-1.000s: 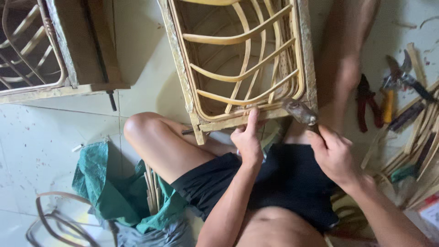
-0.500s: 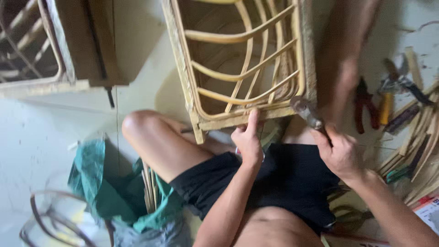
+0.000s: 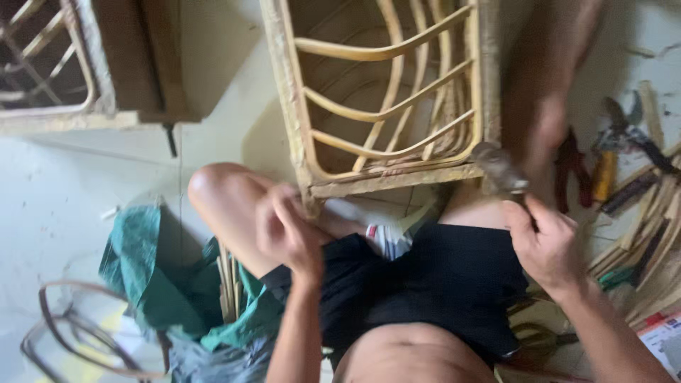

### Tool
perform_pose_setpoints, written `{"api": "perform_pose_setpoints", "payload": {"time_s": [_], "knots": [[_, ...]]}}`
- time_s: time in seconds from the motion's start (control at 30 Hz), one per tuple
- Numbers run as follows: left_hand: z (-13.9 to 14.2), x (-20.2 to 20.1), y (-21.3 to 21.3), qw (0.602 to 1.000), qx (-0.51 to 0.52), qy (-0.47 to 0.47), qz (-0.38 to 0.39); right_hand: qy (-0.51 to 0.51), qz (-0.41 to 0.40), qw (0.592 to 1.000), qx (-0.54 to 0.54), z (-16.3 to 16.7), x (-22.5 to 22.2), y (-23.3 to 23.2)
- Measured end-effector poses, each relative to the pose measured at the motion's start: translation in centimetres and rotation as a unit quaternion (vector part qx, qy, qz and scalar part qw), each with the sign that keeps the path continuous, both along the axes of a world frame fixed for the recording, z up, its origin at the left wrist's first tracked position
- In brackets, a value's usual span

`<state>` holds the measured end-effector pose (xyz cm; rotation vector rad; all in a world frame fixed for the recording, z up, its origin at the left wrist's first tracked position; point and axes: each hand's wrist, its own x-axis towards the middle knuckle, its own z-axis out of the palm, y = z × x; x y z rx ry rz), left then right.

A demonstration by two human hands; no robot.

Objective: The person assembles a rectangular rattan basket frame by inserting curved rattan strips into a wooden mold, tapping them into place with a hammer, and applying glue along the joints. The person repeats this process on multiple frames, securing each strip and ensuring alignment within the mold.

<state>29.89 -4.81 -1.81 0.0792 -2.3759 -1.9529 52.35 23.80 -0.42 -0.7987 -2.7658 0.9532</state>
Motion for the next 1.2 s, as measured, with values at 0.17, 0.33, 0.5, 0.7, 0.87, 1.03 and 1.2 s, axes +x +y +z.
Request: {"api": "perform_pose_setpoints", "payload": {"time_s": [0.17, 0.33, 0.5, 0.7, 0.87, 1.03, 1.2], "knots": [[-3.5, -5.5, 0.0, 0.984, 0.030, -0.164, -0.061, -0.011, -0.013, 1.000, -0.013, 1.0, -1.0, -2.4], [-5.7, -4.5, 0.8, 0.979, 0.114, -0.167, -0.032, 0.041, 0.053, 0.996, -0.061, 1.6, -5.2, -7.2], [-6.6, -3.9, 0.0, 0.984, 0.085, -0.133, 0.077, 0.060, 0.143, 0.983, -0.096, 2.7, -10.3, -12.0], [-6.9, -4.2, -0.2, 0.975, 0.147, -0.119, 0.119, 0.058, 0.167, 0.973, -0.150, 3.9, -16.4, -16.0], [-4.0, -3.5, -0.5, 0.994, -0.031, -0.072, 0.077, 0.115, 0.161, 0.969, -0.151, 3.2, -14.6, -15.2], [1.1, 0.7, 1.9, 0.956, -0.143, 0.167, -0.193, 0.076, -0.075, 0.987, -0.118, 3.1, -2.7, -9.4], [1.8, 4.3, 11.2, 0.864, -0.185, 0.210, -0.418, -0.004, -0.297, 0.954, -0.051, 1.9, 7.0, -3.6]]}}
